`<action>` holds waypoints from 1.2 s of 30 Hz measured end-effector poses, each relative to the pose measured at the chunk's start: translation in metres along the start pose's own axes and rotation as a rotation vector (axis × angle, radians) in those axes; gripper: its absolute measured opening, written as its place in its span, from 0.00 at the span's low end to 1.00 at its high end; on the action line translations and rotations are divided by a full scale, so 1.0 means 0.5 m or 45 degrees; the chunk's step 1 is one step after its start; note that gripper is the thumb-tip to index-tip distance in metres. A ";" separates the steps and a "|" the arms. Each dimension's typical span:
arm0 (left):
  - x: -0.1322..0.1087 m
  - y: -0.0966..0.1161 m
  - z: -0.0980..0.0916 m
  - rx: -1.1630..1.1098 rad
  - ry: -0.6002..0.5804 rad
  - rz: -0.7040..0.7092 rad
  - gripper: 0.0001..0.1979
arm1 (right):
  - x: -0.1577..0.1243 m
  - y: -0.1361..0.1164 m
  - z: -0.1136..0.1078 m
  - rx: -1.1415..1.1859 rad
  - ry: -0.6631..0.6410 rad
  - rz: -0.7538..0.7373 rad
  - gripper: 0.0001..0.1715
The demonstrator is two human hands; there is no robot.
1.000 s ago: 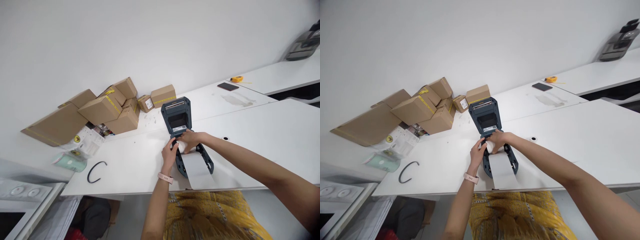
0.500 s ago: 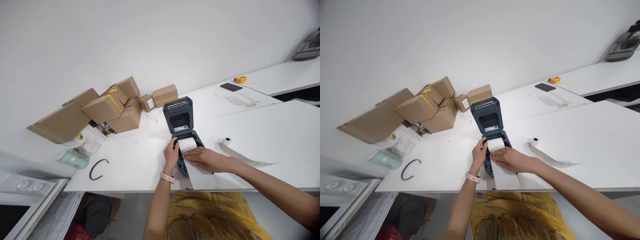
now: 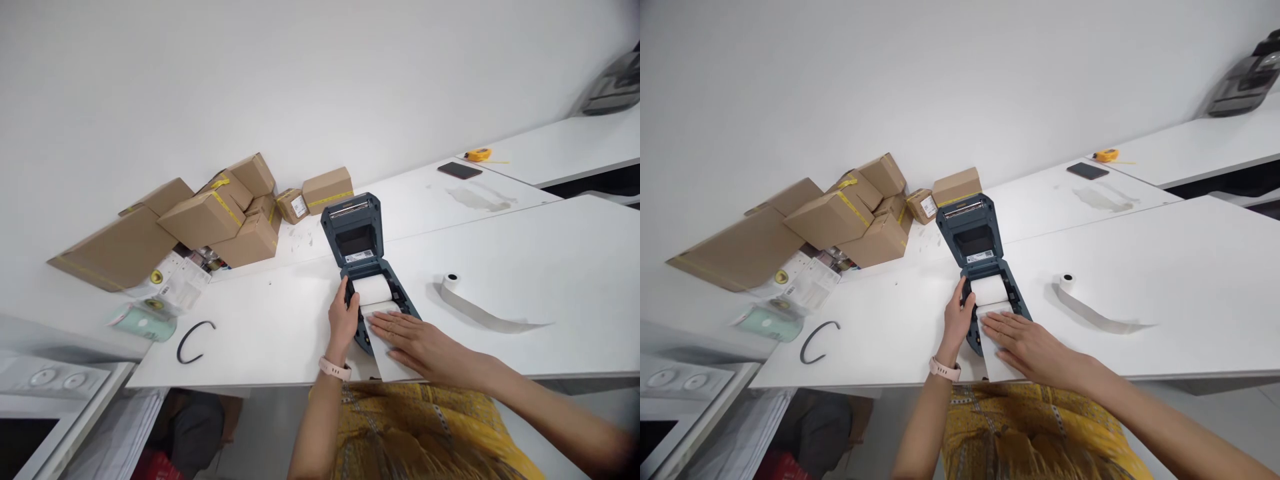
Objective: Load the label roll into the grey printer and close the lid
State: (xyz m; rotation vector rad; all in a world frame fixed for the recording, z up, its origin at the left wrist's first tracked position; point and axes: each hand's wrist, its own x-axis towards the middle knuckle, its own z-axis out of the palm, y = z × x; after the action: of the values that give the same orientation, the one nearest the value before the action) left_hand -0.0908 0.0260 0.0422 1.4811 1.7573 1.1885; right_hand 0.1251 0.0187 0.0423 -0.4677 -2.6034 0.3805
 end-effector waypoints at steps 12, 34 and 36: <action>-0.103 0.017 0.018 -0.224 -0.042 -0.215 0.47 | 0.009 -0.013 -0.090 0.352 0.148 0.183 0.19; -0.187 0.005 0.006 -0.736 -0.141 -0.356 0.54 | 0.144 0.106 -0.189 0.628 0.749 0.339 0.24; -0.195 0.002 0.011 -0.786 -0.141 -0.336 0.49 | 0.088 0.082 -0.159 0.535 0.687 0.182 0.24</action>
State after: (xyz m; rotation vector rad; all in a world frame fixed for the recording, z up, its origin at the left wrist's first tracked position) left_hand -0.0620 -0.0664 0.0282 0.9018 1.2930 1.3178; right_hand 0.1380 0.0873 0.1137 -0.5213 -1.9117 0.7184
